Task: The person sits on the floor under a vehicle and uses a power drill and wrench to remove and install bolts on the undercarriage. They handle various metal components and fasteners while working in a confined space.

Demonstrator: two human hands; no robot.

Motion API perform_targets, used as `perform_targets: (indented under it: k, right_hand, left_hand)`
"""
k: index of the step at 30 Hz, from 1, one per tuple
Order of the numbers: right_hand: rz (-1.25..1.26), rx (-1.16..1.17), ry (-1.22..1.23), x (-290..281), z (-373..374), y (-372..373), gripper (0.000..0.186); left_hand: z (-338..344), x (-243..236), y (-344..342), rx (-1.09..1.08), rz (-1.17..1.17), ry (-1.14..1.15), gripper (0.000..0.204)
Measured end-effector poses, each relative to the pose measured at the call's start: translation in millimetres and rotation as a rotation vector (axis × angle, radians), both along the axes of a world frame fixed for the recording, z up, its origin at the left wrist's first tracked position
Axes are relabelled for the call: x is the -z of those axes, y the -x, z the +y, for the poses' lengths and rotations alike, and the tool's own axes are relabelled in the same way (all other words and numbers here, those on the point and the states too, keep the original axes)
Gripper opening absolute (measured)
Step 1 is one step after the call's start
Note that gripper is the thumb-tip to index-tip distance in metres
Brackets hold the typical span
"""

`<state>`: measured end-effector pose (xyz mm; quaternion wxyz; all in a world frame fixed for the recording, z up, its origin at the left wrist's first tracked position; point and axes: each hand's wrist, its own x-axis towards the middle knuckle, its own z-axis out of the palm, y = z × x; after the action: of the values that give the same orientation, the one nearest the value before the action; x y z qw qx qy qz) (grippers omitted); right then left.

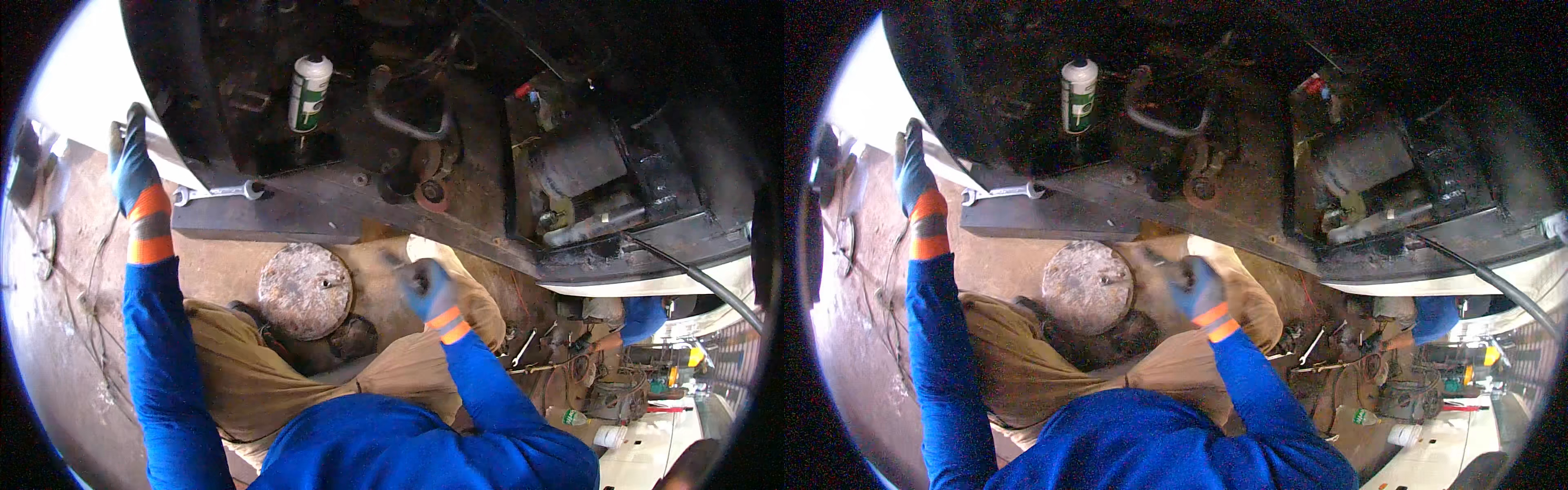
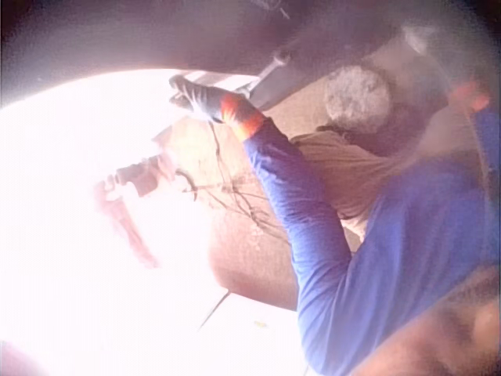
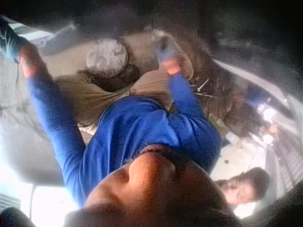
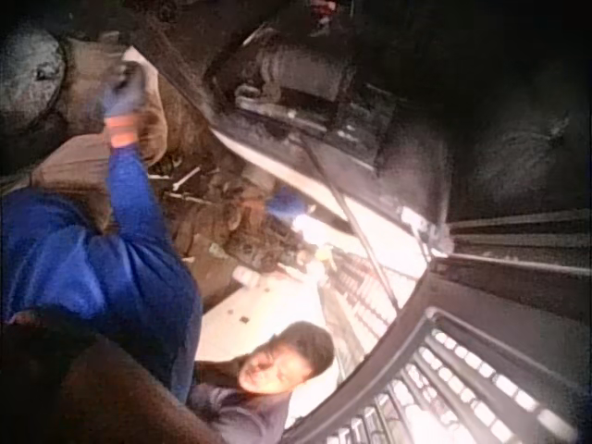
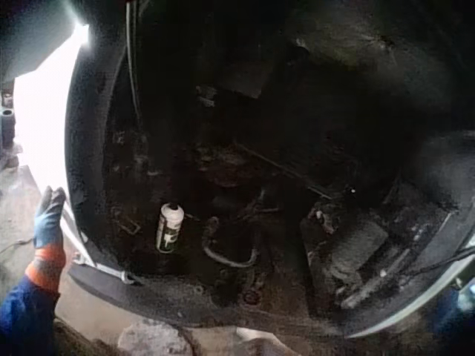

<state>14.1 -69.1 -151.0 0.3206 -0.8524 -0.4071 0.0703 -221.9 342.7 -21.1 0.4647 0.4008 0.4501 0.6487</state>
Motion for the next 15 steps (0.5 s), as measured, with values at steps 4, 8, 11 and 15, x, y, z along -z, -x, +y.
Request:
perform_targets:
  k: [4, 8, 11, 15]
  right_hand:
    - [-0.285, 0.411, -0.103, -43.0, -29.5, -66.9, 0.026]
    - [-0.372, 0.503, 0.033, -34.4, -42.8, -124.3, 0.045]
    - [-0.423, 0.484, 0.066, -23.9, -36.6, -141.9, 0.05]
    - [-0.444, 0.499, 0.213, -20.0, -32.5, -141.6, 0.05]
  left_hand:
    - [8.4, 14.0, -8.6, 0.04, -0.122, -0.113, 0.05]
    - [2.2, 9.3, -7.8, 0.029, -0.064, -0.134, 0.055]
    - [3.3, 8.5, -1.9, 0.006, 0.014, -0.106, 0.056]
    - [8.0, 17.9, -5.3, 0.016, 0.007, -0.137, 0.048]
